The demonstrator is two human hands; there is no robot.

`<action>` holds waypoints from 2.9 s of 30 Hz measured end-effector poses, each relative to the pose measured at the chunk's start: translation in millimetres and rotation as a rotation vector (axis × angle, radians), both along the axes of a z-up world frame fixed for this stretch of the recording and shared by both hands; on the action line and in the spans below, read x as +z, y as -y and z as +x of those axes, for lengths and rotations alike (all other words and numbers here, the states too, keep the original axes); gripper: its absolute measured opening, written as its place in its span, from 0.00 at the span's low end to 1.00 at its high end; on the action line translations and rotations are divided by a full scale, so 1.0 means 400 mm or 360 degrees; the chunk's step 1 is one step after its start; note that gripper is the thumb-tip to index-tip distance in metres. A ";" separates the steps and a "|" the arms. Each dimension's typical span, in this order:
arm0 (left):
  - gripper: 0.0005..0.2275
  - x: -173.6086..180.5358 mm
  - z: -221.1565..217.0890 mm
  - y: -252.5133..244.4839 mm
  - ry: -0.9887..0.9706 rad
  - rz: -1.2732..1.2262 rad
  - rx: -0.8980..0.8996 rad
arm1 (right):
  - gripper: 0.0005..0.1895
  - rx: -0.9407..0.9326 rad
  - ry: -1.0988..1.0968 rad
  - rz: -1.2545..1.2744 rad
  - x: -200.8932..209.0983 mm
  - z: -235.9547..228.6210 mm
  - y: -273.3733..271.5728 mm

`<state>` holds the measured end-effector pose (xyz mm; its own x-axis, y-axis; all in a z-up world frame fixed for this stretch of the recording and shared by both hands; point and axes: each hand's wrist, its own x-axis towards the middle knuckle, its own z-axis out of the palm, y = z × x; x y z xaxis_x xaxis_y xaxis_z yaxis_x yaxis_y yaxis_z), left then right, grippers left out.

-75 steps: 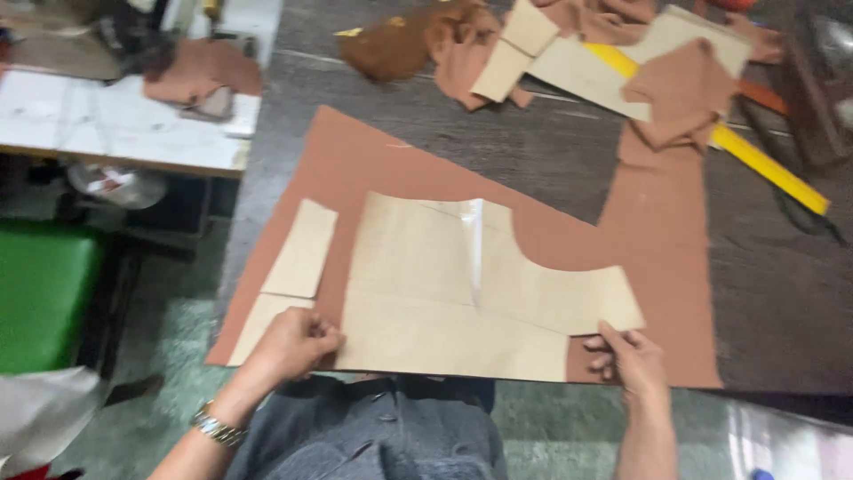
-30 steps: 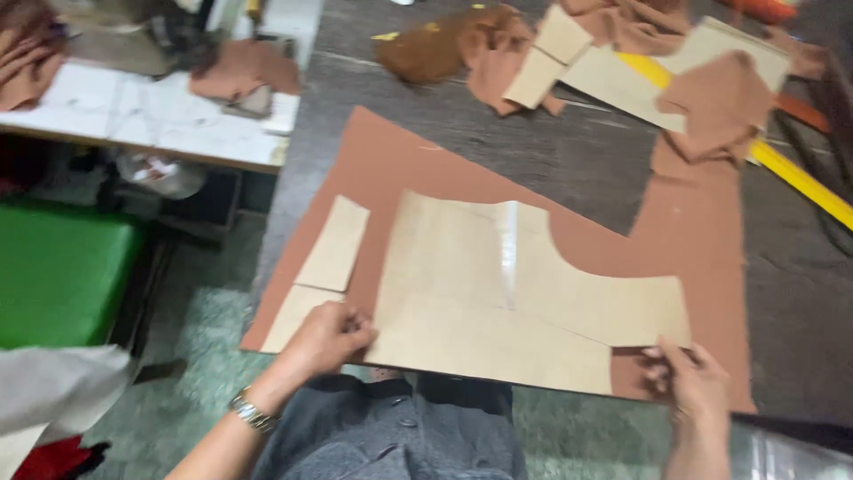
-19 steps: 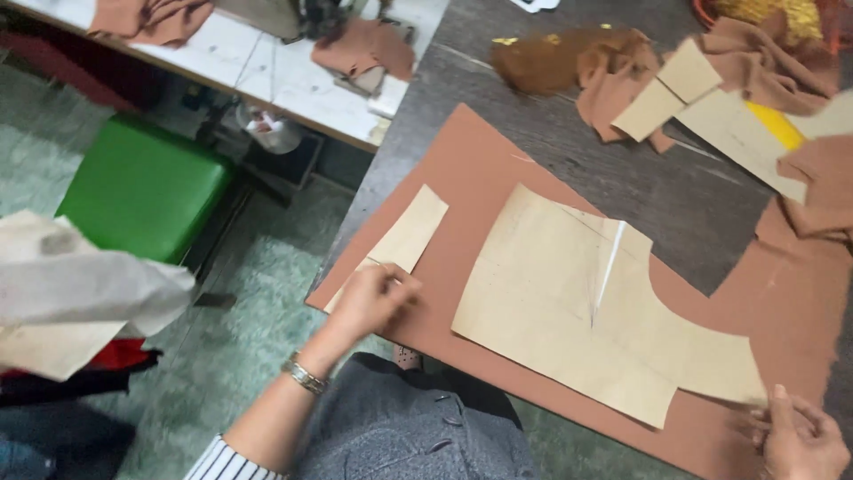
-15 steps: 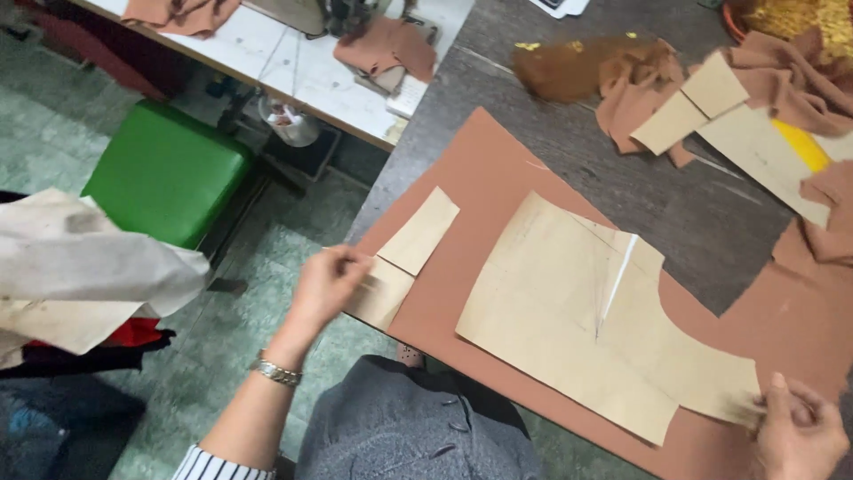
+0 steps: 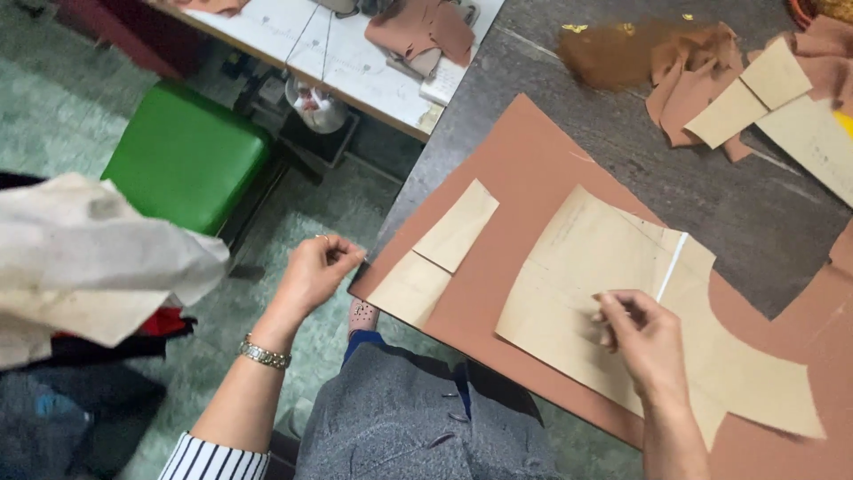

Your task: A person is seen smoothing out a piece of brown fabric on a work table and then carefully arranging various paper pattern pieces on top of it to prepare for cutting.

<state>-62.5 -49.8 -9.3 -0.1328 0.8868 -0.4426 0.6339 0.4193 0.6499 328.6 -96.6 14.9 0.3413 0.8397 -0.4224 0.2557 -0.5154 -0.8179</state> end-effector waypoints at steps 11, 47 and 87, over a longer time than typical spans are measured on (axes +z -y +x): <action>0.07 -0.029 -0.098 -0.133 0.0220 -0.0125 -0.0611 | 0.10 -0.0405 -0.0249 -0.0091 -0.094 -0.349 0.064; 0.09 -0.073 -0.082 -0.081 0.0687 -0.0305 -0.0885 | 0.13 -0.0570 0.0120 -0.0276 -0.157 -0.601 0.093; 0.23 -0.174 0.192 -0.511 -0.0316 0.1039 -0.1593 | 0.12 -0.0741 0.0068 -0.0237 -0.061 -0.549 0.118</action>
<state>14.3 154.7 -78.9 0.7247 0.6848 0.0764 0.6030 -0.6840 0.4107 109.0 -144.0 -9.6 0.6859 0.5255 -0.5034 0.0023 -0.6933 -0.7206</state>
